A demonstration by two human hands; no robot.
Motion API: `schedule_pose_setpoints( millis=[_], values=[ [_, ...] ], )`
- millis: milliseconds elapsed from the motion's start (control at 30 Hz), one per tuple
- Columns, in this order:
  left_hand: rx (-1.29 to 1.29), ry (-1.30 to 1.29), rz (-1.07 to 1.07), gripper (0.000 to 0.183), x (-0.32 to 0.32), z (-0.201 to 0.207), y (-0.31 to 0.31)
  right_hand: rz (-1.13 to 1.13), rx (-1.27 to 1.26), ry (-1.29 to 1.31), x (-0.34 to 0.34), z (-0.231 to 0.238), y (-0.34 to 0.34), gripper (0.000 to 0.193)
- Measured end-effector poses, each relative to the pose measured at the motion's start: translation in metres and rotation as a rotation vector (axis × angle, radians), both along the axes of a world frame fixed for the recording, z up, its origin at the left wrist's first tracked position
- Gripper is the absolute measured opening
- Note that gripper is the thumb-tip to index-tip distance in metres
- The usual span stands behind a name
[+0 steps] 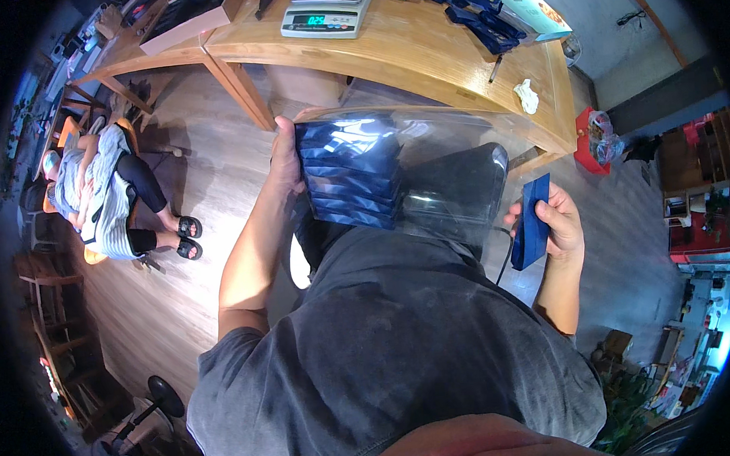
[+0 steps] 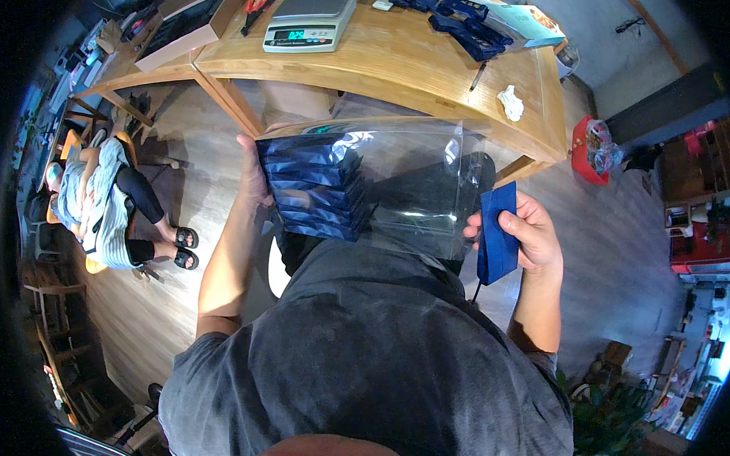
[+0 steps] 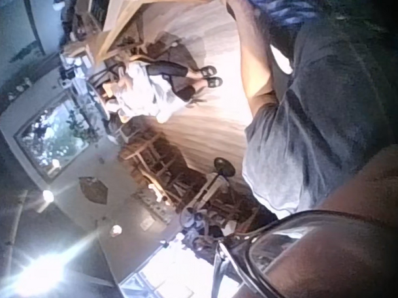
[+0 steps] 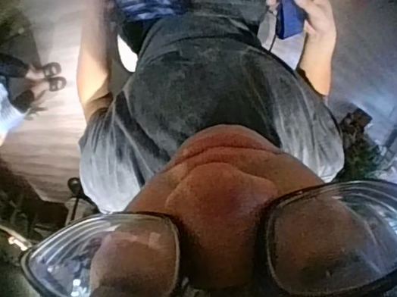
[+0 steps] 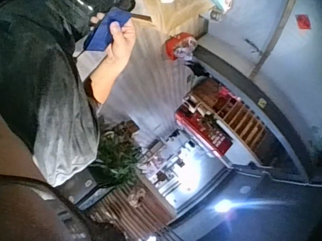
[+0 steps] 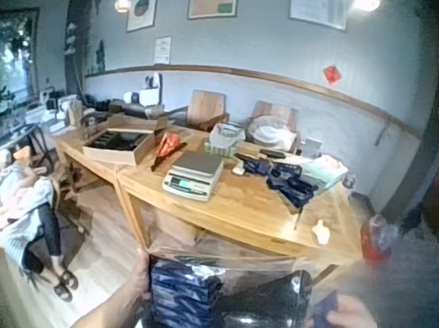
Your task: The person packs blue rectangular items into a large clear plastic bag, weighing some items on a digital scale and organizing them into a stack inside the bag.
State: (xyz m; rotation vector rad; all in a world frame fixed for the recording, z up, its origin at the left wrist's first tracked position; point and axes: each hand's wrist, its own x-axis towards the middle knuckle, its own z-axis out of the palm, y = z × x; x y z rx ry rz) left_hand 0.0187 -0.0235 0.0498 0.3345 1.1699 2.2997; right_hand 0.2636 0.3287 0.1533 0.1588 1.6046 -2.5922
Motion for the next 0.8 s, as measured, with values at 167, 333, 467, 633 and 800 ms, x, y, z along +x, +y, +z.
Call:
schedule_pose_setpoints(
  millis=[167, 333, 467, 633, 800],
  values=[
    [0.007, -0.017, -0.018, 0.101, 0.003, 0.008, 0.000, 0.070, -0.134, 0.024, 0.004, -0.001, 0.000, 0.035],
    [0.001, -0.095, 0.008, 0.095, 0.003, 0.010, 0.000, 0.154, -0.473, 0.097, 0.006, -0.002, -0.019, 0.051],
    [0.030, -0.152, -0.062, 0.087, -0.003, 0.002, -0.007, 0.018, -0.478, -0.057, 0.008, 0.007, -0.043, 0.053],
    [0.055, -0.254, -0.073, 0.087, -0.011, -0.007, -0.008, -0.115, -0.383, -0.018, 0.011, 0.006, -0.033, 0.050],
    [0.025, -0.198, -0.069, 0.088, -0.013, -0.012, -0.009, -0.253, -0.014, 0.021, 0.011, 0.004, -0.032, 0.049]
  ],
)
